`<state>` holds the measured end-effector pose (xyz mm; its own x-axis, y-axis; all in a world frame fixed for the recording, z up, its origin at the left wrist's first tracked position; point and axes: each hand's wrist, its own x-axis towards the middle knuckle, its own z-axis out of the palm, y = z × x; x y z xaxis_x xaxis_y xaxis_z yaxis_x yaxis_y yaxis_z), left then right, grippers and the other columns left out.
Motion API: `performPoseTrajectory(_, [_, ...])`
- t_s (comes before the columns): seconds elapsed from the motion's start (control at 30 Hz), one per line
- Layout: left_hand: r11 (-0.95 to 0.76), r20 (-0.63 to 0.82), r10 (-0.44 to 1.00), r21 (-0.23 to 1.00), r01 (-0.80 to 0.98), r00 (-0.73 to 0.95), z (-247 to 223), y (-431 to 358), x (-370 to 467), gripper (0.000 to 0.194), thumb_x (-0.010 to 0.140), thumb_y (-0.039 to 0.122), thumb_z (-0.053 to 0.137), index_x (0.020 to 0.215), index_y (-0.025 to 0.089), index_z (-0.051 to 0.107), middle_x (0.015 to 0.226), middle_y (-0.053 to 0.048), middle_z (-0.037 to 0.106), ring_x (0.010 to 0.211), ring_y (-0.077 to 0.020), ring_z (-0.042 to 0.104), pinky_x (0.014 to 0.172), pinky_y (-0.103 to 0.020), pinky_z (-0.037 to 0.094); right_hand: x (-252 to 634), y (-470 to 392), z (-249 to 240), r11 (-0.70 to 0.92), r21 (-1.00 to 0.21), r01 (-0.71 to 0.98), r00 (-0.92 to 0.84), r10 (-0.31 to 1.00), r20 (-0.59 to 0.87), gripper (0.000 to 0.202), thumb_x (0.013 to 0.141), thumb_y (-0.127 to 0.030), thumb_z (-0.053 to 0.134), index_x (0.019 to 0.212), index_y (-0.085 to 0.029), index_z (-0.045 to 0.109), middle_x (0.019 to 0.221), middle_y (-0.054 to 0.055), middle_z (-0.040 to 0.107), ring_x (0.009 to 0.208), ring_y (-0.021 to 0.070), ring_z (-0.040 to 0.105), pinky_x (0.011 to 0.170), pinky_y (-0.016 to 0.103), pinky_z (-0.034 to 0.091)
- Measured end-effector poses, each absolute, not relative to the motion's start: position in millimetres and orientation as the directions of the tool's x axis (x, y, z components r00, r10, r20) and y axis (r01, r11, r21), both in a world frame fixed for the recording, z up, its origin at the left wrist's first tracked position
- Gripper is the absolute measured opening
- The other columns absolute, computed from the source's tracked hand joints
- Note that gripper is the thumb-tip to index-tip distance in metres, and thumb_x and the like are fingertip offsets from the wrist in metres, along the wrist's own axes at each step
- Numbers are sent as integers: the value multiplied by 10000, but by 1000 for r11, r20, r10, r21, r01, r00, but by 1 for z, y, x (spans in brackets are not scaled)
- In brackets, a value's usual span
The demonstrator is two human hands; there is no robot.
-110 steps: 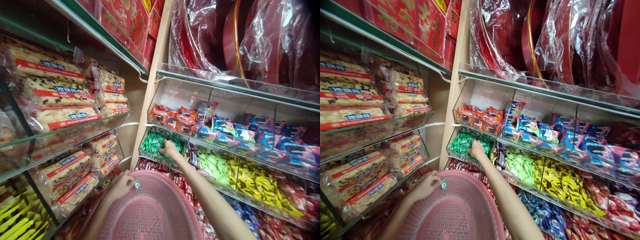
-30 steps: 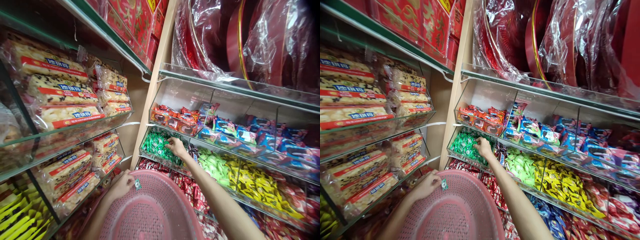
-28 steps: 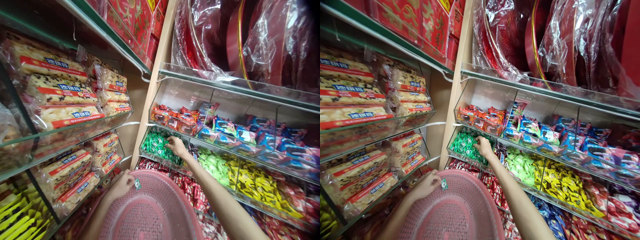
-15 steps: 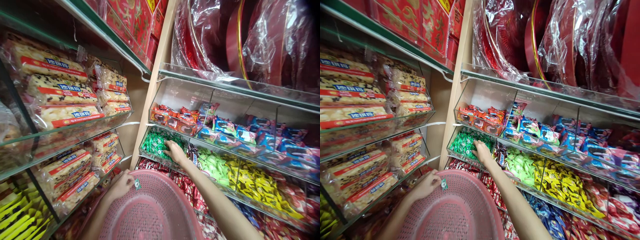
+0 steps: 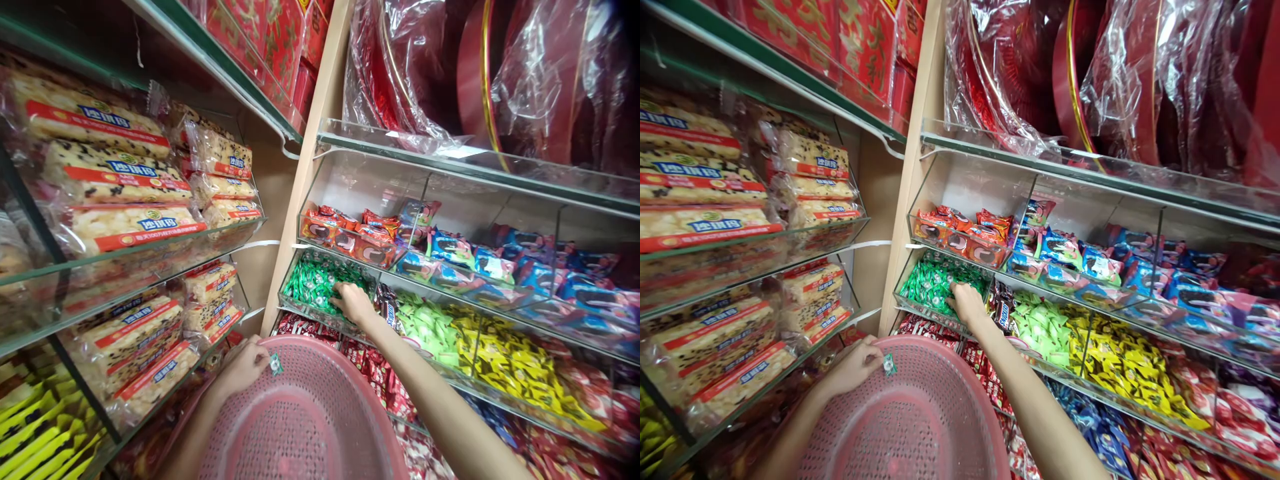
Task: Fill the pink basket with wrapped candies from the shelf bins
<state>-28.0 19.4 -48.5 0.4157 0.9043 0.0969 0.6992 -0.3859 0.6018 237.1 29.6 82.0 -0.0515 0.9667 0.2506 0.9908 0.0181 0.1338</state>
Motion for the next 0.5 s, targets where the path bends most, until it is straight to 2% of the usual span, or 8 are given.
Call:
performPoseTrajectory(0.23, [-413, 105, 891, 590, 694, 441, -51, 21, -29, 282, 820, 386, 491, 674, 202, 647, 929, -5, 591, 852, -139, 548, 707, -213, 361, 235, 30, 85, 95, 29, 995, -99, 961, 257, 97, 833, -236, 552, 911, -184, 579, 941, 74, 626, 840, 169, 592, 642, 231, 334])
performPoseTrajectory(0.5, [-427, 110, 886, 573, 700, 450, -48, 20, -29, 251, 820, 350, 490, 699, 209, 659, 956, -6, 597, 852, -137, 553, 715, -212, 369, 233, 30, 84, 108, 8, 994, -106, 954, 281, 69, 837, -216, 543, 883, -186, 584, 934, 79, 618, 837, 173, 585, 662, 240, 349])
